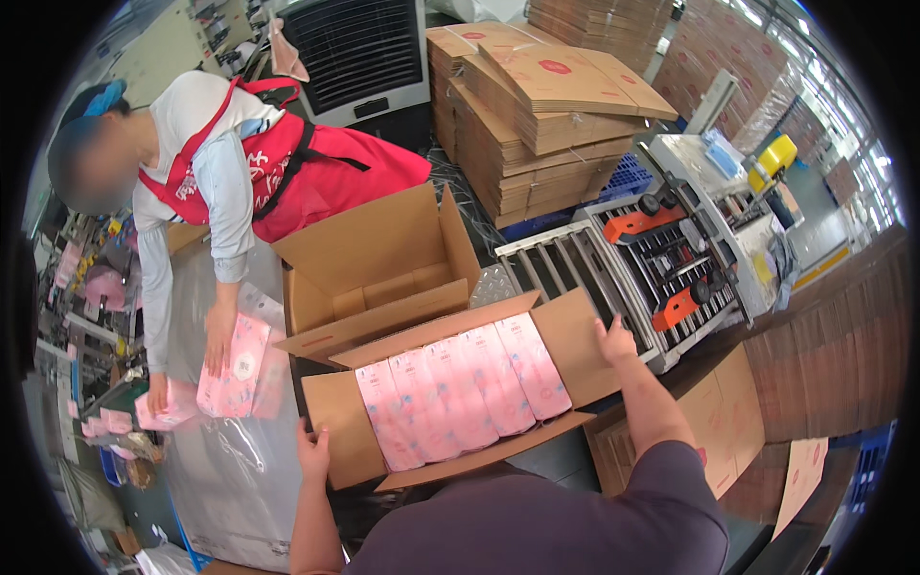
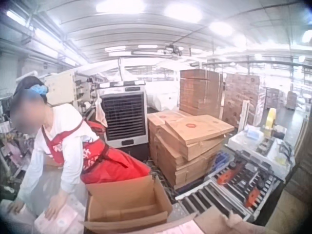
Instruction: The person picks up bundles of pink-wrapped items from a table and stacks them into cardboard boxes, then pushes the filled boxes onto a motorized conveyor belt.
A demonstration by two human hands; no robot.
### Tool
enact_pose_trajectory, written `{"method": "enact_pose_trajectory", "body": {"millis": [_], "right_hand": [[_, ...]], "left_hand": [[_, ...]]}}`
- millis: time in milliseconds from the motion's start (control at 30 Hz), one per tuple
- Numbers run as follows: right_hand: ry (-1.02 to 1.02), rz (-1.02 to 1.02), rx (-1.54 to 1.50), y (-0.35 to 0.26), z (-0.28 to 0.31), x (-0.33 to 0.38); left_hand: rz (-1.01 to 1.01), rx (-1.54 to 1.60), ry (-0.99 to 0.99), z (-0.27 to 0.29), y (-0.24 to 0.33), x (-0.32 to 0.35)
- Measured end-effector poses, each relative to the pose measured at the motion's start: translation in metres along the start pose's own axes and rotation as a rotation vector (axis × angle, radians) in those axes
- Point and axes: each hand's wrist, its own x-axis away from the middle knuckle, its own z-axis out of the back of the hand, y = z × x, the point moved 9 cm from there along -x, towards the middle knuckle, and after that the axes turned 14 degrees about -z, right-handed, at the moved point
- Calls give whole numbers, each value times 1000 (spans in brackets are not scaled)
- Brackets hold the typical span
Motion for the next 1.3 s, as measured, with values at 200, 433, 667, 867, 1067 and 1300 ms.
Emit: {"method": "enact_pose_trajectory", "body": {"millis": [200,433,667,867,1067,1300], "right_hand": [[-540,593,336,-111,-18,169],[-944,534,353,-147,-139,179],[136,1103,-57,-251,31,220],[528,918,122,-140,-50,235],[188,806,113,-92,-112,224],[90,832,206,-86,-66,116]], "left_hand": [[-299,-72,-1075,-156,126,78],[-244,-585,-1359,-195,129,28],[-138,-754,-313,-133,50,-23],[-357,-111,40,-116,-15,2],[4,145,14,-124,-70,3],[144,-183,98,-236,51,46]]}}
